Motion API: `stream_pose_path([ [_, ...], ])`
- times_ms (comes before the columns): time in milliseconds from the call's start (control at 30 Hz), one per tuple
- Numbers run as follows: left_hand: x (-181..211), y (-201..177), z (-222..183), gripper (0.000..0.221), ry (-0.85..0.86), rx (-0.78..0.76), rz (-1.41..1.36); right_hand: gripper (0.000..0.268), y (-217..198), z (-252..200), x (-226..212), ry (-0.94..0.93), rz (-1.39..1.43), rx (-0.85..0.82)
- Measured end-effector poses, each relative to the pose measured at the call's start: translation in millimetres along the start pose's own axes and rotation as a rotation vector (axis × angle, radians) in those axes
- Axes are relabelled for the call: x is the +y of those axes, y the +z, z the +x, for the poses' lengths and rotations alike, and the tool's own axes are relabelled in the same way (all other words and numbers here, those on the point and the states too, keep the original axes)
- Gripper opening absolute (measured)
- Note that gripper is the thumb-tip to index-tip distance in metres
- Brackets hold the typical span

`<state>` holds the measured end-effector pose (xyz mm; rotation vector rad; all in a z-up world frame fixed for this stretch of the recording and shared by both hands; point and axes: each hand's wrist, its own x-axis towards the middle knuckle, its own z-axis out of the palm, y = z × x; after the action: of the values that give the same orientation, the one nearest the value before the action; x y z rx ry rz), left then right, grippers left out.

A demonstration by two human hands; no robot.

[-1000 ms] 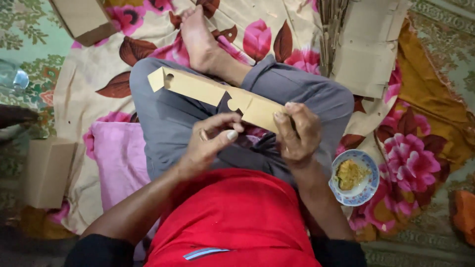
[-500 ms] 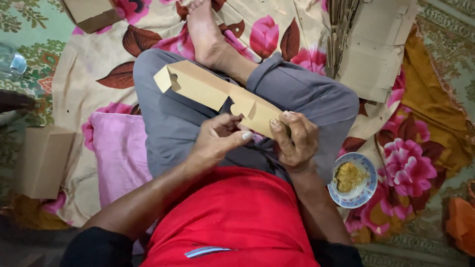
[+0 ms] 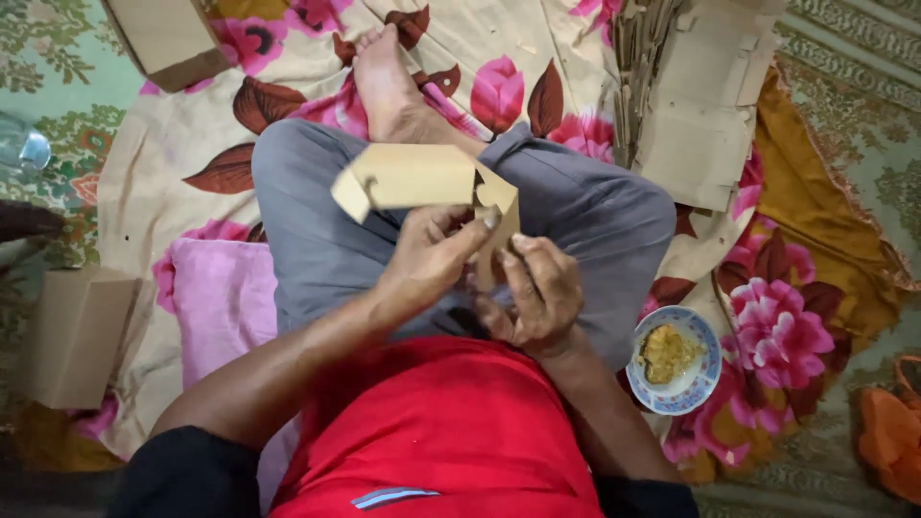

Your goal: Assembling cardboard food boxes from flat templates by folding and tucking tabs while sitting on the floor.

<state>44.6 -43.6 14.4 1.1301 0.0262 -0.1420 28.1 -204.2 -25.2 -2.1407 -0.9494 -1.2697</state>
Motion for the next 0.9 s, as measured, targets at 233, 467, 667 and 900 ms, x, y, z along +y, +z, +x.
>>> stream_pose_path([
  [233, 6, -26, 15, 0.008, -0.003, -0.164, 0.229, 0.027, -10, 5, -4, 0.207, 0.150, 0.014],
  [467, -8, -38, 9, 0.011, 0.008, -0.344, 0.387, 0.028, -18, 30, -2, 0.249, 0.049, -0.056],
  [667, -13, -39, 7, 0.016, -0.061, -0.426, 0.413, 0.029, -12, 30, 6, 0.164, -0.057, -0.137],
  [900, -23, -44, 2, 0.011, -0.138, -0.331, 0.400, 0.022, -13, 31, 10, 0.010, -0.123, -0.140],
])
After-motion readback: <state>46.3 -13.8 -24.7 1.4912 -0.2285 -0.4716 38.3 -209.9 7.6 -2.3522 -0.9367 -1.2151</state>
